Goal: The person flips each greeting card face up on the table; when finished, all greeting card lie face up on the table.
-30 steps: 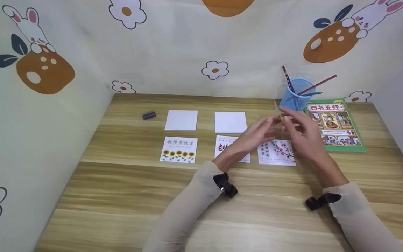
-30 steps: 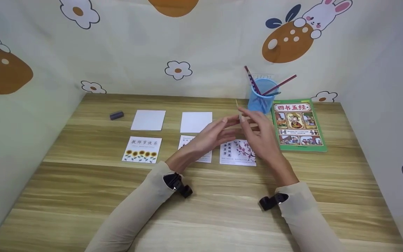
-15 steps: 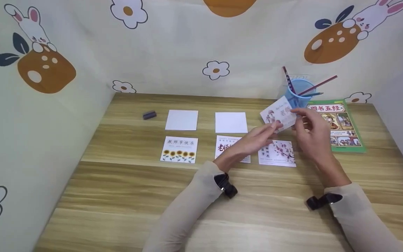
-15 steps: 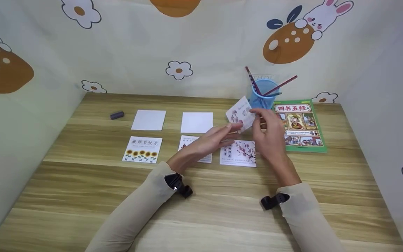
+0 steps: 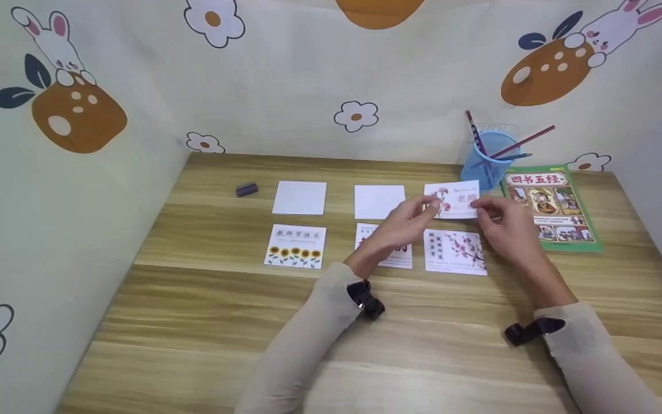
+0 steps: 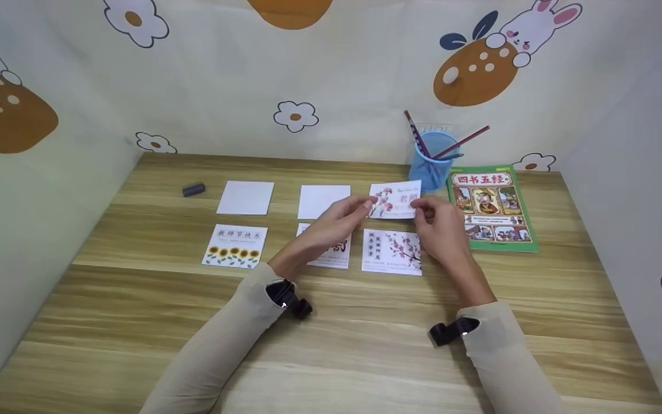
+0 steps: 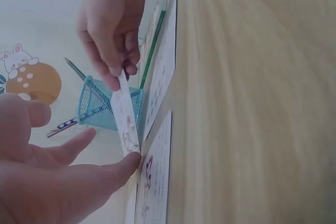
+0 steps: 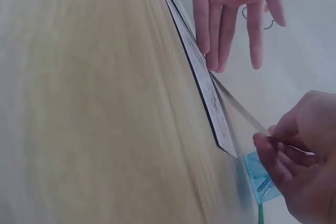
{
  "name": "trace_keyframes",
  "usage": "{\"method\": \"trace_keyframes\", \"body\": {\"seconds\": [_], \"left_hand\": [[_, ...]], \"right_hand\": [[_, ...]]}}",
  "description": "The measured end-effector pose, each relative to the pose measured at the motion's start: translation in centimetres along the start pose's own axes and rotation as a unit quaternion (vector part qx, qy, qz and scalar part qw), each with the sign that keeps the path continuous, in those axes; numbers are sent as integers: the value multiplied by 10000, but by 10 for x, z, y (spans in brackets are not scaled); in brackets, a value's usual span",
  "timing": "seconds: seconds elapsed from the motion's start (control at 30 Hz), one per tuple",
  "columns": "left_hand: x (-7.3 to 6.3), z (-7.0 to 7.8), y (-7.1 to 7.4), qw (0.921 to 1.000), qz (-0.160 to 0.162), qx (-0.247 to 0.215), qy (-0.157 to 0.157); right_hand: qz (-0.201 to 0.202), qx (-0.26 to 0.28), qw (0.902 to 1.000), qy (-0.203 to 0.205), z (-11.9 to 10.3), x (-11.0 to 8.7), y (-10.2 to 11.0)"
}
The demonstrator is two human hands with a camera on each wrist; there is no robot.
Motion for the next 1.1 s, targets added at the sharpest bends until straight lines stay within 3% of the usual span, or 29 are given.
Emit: {"method": "trace_keyframes", "body": {"seconds": [0.23, 0.47, 0.63, 0.8, 0.9, 1.0, 1.1], "left_hand": [[0, -1, 0, 9996, -173, 200, 72], [1, 0, -1, 9996, -147, 249, 59], [-5, 5, 7, 9987, -248, 359, -256], [-14, 14, 30, 9935, -144, 777, -813], [-19, 12, 50, 9884, 90, 1133, -1006], [-22, 4, 73, 9838, 378, 1471, -956], [-24, -5, 96, 9791, 660, 1798, -682]], "right_hand": [[-728, -300, 9967, 215, 7, -1, -5], [-865, -365, 9953, 228, 6, 0, -6], [-697, -298, 9964, 373, 4, -1, -8], [-439, -59, 9974, 565, -7, -3, -12], [-566, 118, 9965, 603, -18, -5, -20], [-791, 348, 9943, 621, -29, -7, -30], [-983, 597, 9912, 652, -41, -7, -41]]}}
Point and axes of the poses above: each hand's wrist, its own x-axis towards the middle knuckle, its own y-axis out of the back of the hand, z = x × y, the point moved 5 cm from there along x, towards the middle knuckle, and after that the axes turned 10 degrees about z, right-handed, at the moved point
